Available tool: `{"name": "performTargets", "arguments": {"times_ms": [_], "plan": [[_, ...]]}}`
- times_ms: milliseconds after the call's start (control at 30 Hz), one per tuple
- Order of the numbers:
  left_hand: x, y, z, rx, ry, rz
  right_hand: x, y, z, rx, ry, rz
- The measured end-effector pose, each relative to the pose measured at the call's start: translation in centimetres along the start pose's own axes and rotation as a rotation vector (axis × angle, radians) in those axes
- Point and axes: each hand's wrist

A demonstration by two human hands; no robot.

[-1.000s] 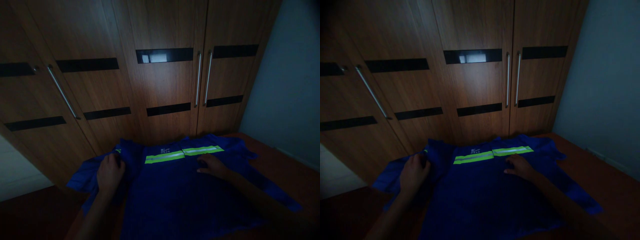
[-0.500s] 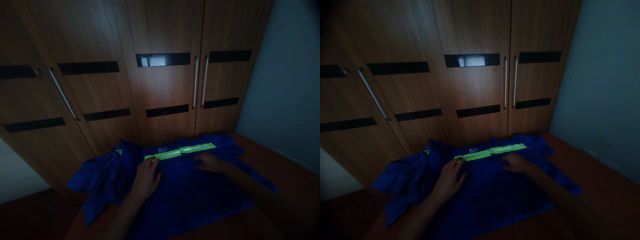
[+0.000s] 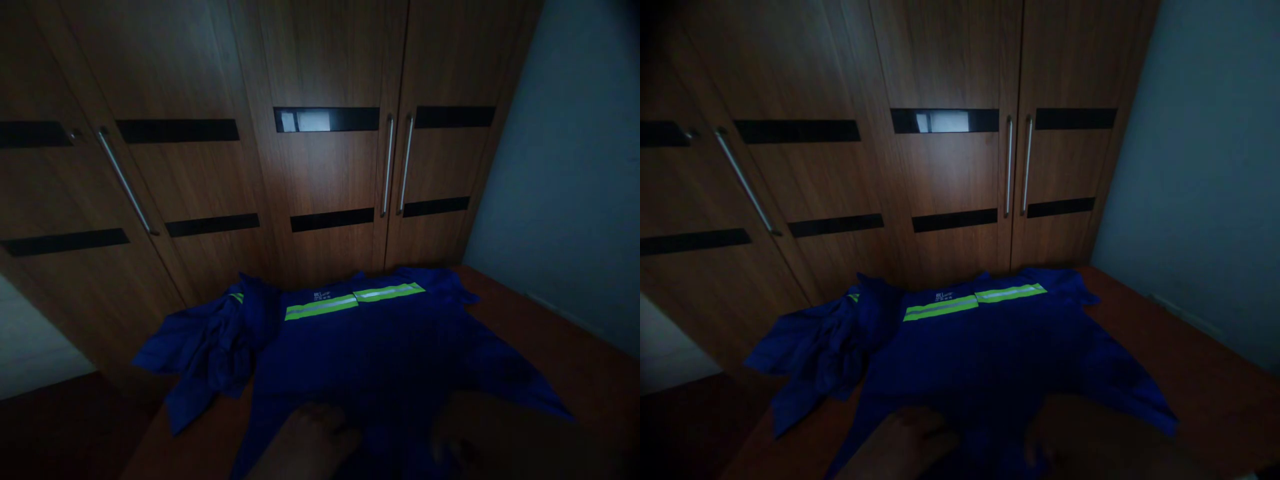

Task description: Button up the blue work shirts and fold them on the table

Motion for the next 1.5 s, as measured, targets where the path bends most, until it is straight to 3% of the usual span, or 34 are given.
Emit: {"name": "performTargets", "arguments": {"times_ms": [67, 167, 233, 333, 500, 600, 733, 833, 1000, 1133, 1267, 1333, 1433, 1500], "plan": [[1.8, -0.1, 0.7, 0.027, 0.058, 0.025, 0.5, 2.6, 0.5, 0.031, -0.029, 0.073], [3.5, -0.3, 1.2, 0.034, 0.086, 0.094, 1.7, 7.2, 1.2, 0.168, -0.226, 0.324], [3.7, -0.5, 1.4, 0.017, 0.086, 0.132, 2.6, 9.8, 1.7, 0.239, -0.272, 0.395], [2.4, -0.8, 1.4, 0.010, 0.087, 0.185, 2.6, 12.1, 2.4, 0.236, -0.183, 0.425], [-1.8, -1.5, 1.6, 0.093, 0.014, 0.248, -2.7, 13.7, 2.8, 0.080, 0.105, 0.546], [-3.0, -1.9, 1.5, 0.132, -0.019, 0.293, -6.8, 14.8, 2.4, 0.008, 0.368, 0.649], [-1.5, -1.6, 0.9, 0.085, 0.043, 0.327, -10.2, 16.9, 1.5, -0.060, 0.665, 0.752], [0.4, -0.9, -0.1, -0.009, 0.074, 0.264, -10.6, 18.7, 1.1, -0.098, 0.792, 0.790], [1.1, -0.5, -1.5, -0.266, -0.019, 0.051, -8.0, 20.5, 2.1, -0.084, 0.855, 0.825], [0.7, -0.7, -1.6, -0.394, -0.064, 0.085, -5.8, 20.1, 2.6, -0.059, 0.765, 0.834], [0.5, -0.3, -1.5, -0.461, -0.081, 0.121, -3.7, 17.4, 1.1, -0.070, 0.579, 0.899], [0.4, 0.0, -1.5, -0.485, -0.087, 0.128, -1.8, 15.6, -0.1, -0.087, 0.437, 0.844], [0.2, 0.6, -1.5, -0.490, -0.137, 0.136, 2.4, 13.5, -1.8, -0.045, 0.066, 0.601], [0.3, 0.9, -1.4, -0.488, -0.196, 0.138, 5.3, 12.8, -2.5, 0.024, -0.061, 0.487]]}}
Point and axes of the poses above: each hand's wrist, its own y-axis towards the middle knuckle, its own x-axis out of the palm, z = x × y, and after that the axes turned 7 degrees about y, right-handed
